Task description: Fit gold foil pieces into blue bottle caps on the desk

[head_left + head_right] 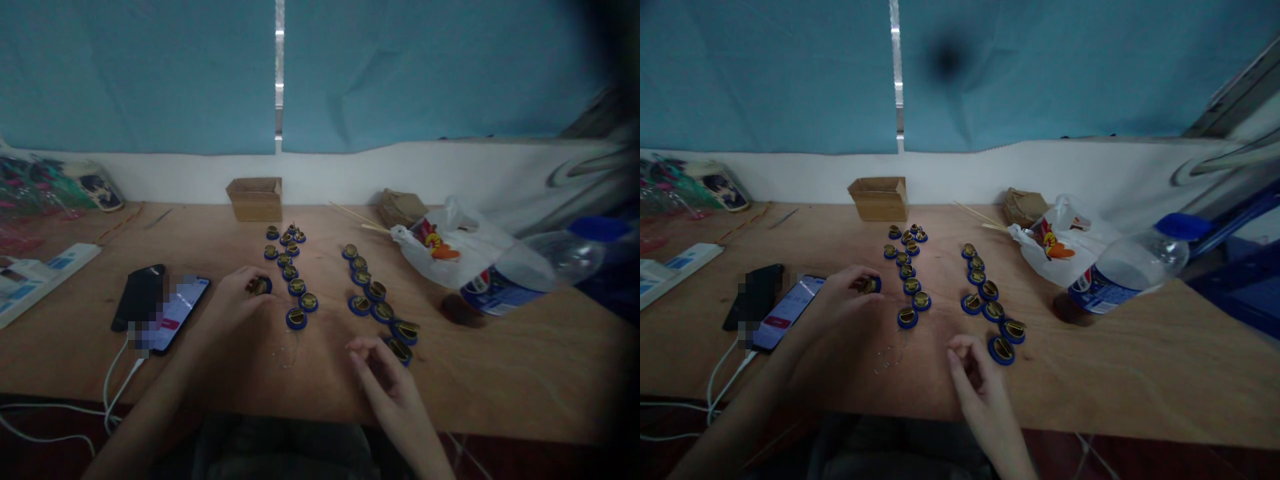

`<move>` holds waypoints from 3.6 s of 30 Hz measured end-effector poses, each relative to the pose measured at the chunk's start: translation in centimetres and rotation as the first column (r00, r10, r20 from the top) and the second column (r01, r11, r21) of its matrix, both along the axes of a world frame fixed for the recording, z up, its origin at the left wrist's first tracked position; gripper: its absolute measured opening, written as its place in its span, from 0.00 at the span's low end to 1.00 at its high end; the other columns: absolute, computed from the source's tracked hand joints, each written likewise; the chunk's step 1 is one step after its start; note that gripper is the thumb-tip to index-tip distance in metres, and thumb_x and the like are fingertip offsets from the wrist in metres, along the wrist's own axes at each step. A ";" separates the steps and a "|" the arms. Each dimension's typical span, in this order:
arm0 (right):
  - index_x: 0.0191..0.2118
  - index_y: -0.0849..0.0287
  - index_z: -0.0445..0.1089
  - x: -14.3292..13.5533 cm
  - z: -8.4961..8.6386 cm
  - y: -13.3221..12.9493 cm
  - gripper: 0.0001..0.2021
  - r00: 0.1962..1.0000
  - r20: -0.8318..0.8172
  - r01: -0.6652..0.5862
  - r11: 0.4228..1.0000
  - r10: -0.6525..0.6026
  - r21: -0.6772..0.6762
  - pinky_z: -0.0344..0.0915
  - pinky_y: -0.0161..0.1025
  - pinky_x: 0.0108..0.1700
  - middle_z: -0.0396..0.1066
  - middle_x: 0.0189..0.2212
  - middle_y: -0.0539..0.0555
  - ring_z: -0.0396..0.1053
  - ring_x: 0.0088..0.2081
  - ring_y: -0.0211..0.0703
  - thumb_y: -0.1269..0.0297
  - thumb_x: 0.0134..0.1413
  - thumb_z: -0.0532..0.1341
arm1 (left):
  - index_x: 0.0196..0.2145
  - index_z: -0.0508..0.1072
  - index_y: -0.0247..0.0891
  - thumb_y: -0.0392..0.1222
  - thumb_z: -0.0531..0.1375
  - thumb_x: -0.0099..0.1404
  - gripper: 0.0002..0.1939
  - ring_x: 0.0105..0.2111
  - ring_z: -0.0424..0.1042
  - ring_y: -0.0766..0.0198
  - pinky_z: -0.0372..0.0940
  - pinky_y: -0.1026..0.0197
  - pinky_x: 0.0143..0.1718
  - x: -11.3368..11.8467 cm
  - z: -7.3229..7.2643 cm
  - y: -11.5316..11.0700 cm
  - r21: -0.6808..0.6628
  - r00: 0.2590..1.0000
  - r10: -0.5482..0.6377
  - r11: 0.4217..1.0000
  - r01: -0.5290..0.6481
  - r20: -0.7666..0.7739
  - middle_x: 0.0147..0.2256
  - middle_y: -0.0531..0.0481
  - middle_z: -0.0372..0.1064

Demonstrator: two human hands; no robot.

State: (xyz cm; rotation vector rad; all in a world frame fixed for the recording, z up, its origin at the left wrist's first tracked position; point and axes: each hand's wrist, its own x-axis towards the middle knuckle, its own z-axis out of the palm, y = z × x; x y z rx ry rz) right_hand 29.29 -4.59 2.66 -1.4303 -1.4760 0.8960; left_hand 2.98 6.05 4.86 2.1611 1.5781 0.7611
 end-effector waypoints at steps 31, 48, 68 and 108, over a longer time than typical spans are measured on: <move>0.40 0.56 0.69 2.1 -0.2 -0.9 0.08 0.991 0.131 -0.032 0.999 0.035 -0.025 0.66 0.36 0.31 0.72 0.30 0.51 0.72 0.31 0.43 0.59 0.62 0.55 | 0.31 0.68 0.37 0.35 0.50 0.67 0.09 0.39 0.71 0.52 0.64 0.53 0.42 -0.4 -3.7 -0.7 -0.076 0.931 0.086 0.990 -0.121 -0.355 0.35 0.41 0.71; 0.31 0.56 0.69 4.6 -0.7 -0.4 0.11 0.851 0.375 0.329 0.930 -0.367 0.164 0.63 0.40 0.32 0.73 0.28 0.54 0.71 0.29 0.47 0.55 0.58 0.57 | 0.39 0.72 0.41 0.45 0.55 0.67 0.08 0.34 0.77 0.56 0.71 0.57 0.36 4.1 -3.5 -10.3 -0.105 0.957 0.234 0.970 -0.219 0.173 0.35 0.47 0.77; 0.33 0.58 0.68 -10.0 -0.7 -2.9 0.15 0.569 -0.823 -0.570 0.716 -0.010 -0.403 0.44 0.30 0.19 0.57 0.19 0.43 0.49 0.17 0.30 0.50 0.52 0.63 | 0.41 0.78 0.44 0.31 0.71 0.46 0.23 0.38 0.78 0.57 0.73 0.65 0.40 3.2 -3.6 -14.7 -0.193 0.612 0.257 0.966 -0.171 0.748 0.38 0.51 0.79; 0.43 0.60 0.64 -8.0 -1.4 2.2 0.06 0.847 0.468 -0.202 0.967 0.253 -0.157 0.65 0.43 0.42 0.71 0.41 0.58 0.71 0.41 0.50 0.72 0.59 0.57 | 0.43 0.72 0.38 0.37 0.66 0.54 0.17 0.42 0.77 0.56 0.70 0.58 0.45 1.9 -6.0 -11.1 -0.417 0.481 0.438 0.895 -0.156 0.760 0.41 0.46 0.76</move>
